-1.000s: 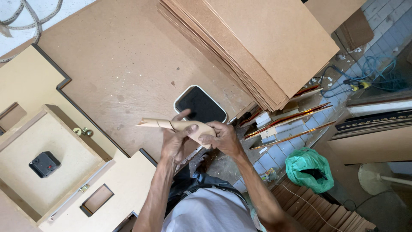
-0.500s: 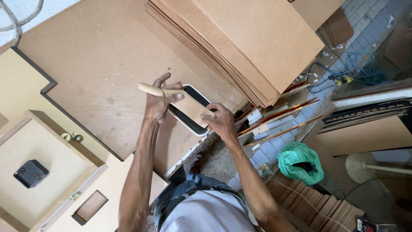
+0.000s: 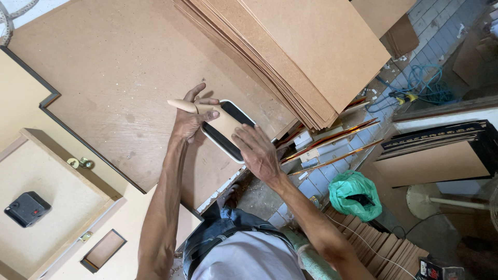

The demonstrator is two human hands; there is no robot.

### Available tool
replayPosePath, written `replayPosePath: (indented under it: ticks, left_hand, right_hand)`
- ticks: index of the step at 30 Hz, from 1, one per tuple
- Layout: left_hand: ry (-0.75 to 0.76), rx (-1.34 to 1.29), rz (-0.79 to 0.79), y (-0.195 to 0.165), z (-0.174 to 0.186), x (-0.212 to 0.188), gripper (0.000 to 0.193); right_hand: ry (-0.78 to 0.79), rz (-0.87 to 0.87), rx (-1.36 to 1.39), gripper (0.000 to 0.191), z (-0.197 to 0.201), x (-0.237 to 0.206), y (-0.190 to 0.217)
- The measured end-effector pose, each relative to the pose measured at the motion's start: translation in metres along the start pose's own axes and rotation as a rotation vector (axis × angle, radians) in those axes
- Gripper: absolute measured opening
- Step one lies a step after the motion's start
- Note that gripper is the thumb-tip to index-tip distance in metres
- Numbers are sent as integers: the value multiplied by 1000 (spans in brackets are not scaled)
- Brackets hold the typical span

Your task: The person takes cardboard strips from a box, folds and shapes them by hand, and presses them into the inner edges of a wooden frame on the workbench, using a sanding block to smooth and seat the strips. They repeatedly adjust the frame and fit strips along its sides.

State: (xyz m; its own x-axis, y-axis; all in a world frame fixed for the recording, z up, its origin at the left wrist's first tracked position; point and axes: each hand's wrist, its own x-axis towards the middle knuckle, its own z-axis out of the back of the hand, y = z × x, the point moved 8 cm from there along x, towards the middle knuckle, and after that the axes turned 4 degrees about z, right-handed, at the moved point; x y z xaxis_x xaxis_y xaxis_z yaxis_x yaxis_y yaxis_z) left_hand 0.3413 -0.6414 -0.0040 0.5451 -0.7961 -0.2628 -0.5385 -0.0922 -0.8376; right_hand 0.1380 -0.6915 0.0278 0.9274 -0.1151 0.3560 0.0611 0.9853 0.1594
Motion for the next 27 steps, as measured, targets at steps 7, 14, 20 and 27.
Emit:
replayPosePath:
  ticks: [7, 14, 20, 27]
  left_hand:
    - [45, -60, 8, -5, -2, 1, 97]
    - [-19, 16, -34, -20, 1, -1, 86]
    - [-252, -176, -20, -21, 38, 4, 66]
    - [-716, 657, -765, -115, 38, -61, 39]
  right_hand:
    - [233, 42, 137, 88, -21, -14, 12]
    - [235, -64, -40, 84, -17, -22, 5]
    - [266, -57, -46, 84, -24, -27, 1]
    - [164, -37, 17, 85, -13, -23, 6]
